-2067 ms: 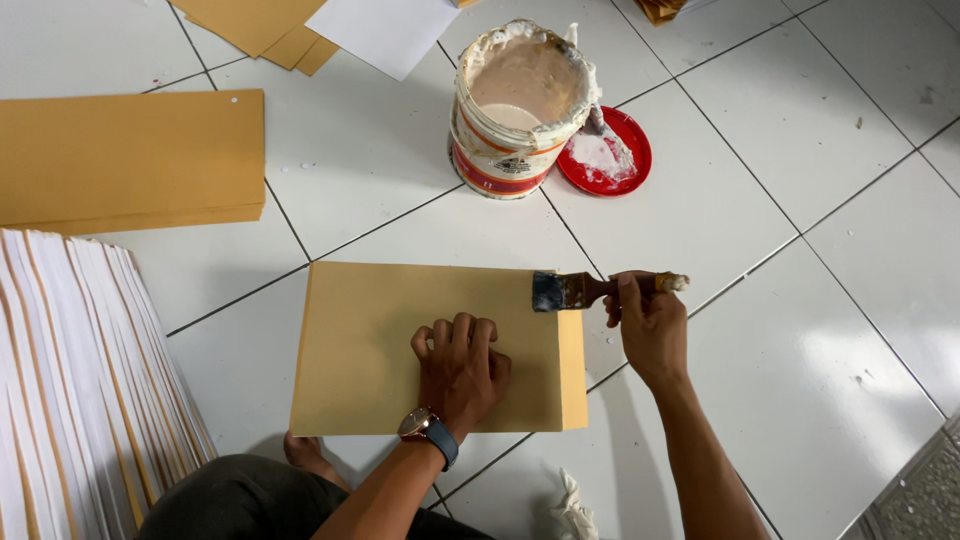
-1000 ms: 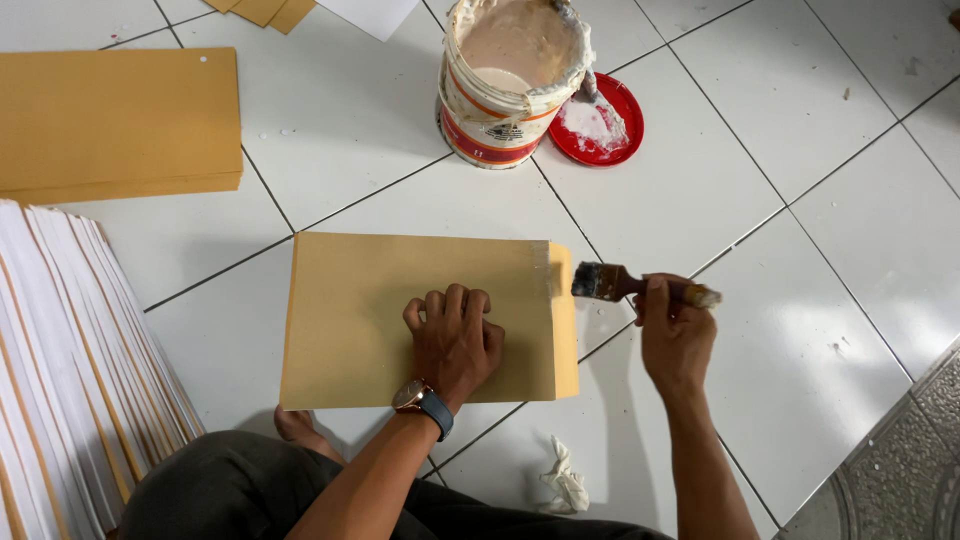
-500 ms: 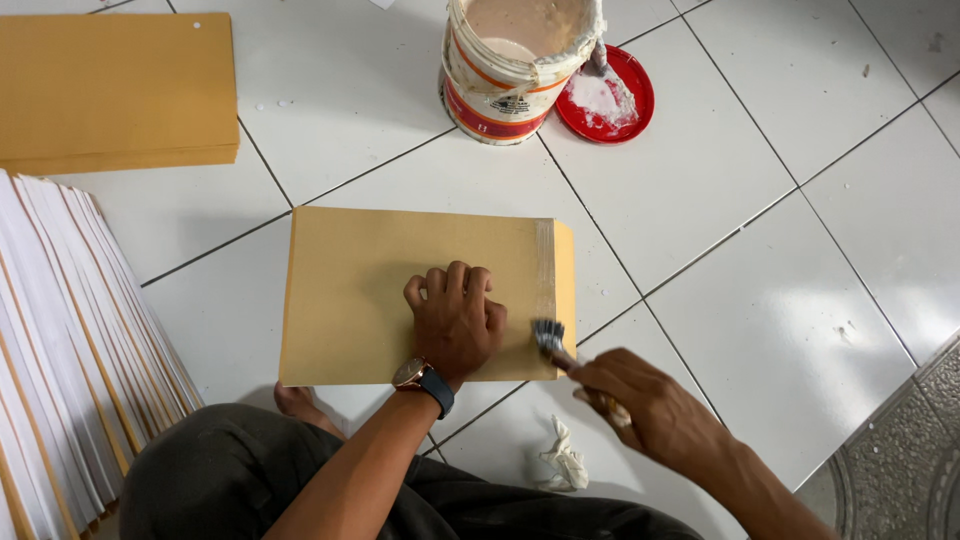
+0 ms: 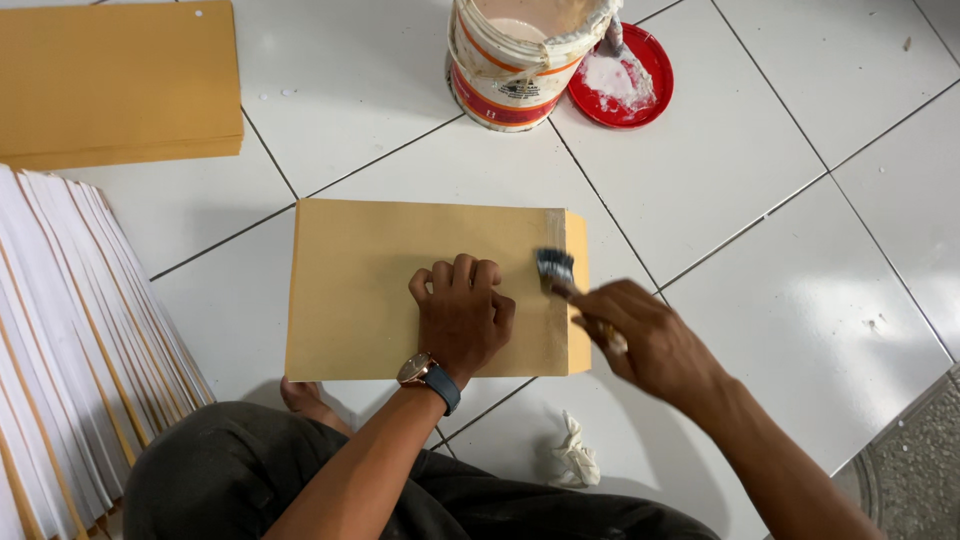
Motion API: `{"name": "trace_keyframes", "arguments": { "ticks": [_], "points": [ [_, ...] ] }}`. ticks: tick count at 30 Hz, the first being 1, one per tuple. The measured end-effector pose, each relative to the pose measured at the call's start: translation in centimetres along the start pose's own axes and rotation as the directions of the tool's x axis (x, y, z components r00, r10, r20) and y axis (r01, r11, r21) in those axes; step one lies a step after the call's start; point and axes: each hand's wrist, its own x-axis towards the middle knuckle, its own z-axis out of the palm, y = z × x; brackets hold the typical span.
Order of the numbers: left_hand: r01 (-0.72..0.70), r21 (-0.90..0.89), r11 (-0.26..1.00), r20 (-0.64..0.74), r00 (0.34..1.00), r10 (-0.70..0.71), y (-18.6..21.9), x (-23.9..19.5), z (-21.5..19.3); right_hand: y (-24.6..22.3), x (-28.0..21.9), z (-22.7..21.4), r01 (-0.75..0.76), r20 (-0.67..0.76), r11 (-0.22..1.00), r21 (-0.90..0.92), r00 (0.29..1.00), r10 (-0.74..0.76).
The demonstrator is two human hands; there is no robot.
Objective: The person sits on the floor and applies a white adhesive to the edge of a yellow paper sheet using a paintbrush. They then fold the glued edge over and wipe it with a cloth. This process is repeated for multiple sheets, which are stacked on the floor.
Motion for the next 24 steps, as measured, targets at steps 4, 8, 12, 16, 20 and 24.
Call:
{"name": "trace_keyframes", "arguments": {
  "ticks": [4,8,12,16,20,24],
  "points": [
    [-0.016,-0.050,0.999,-0.044,0.999,0.013,-0.1,-0.1,-0.1,-4.7,-3.3,-1.2,-0.035,0.102,0.993,0.116,0.994,0.024],
    [-0.019,-0.020,1.000,-0.020,1.000,0.019,0.0,-0.1,-0.2,-6.4,-1.4,-3.9,-0.392,0.249,0.881,0.265,0.910,0.330],
    [0.035,-0.058,0.998,0.040,0.999,-0.033,0.1,0.0,-0.2,-1.4,1.5,-3.1,-0.447,0.251,0.865,0.230,0.886,0.391],
    [0.018,-0.034,0.999,0.099,0.995,-0.014,-0.1,0.0,-0.6,5.2,5.8,-2.5,-0.319,0.140,0.926,0.204,0.945,0.295],
    [0.011,-0.042,0.999,0.077,0.997,-0.008,-0.1,-0.1,-0.3,8.1,9.5,-2.9,-0.210,-0.080,0.976,0.058,0.974,0.214],
    [0.019,-0.079,0.997,0.102,0.995,-0.011,-0.1,-0.2,-0.3,5.7,8.9,-3.5,-0.176,-0.193,0.983,-0.056,0.968,0.162]
  ]
}}
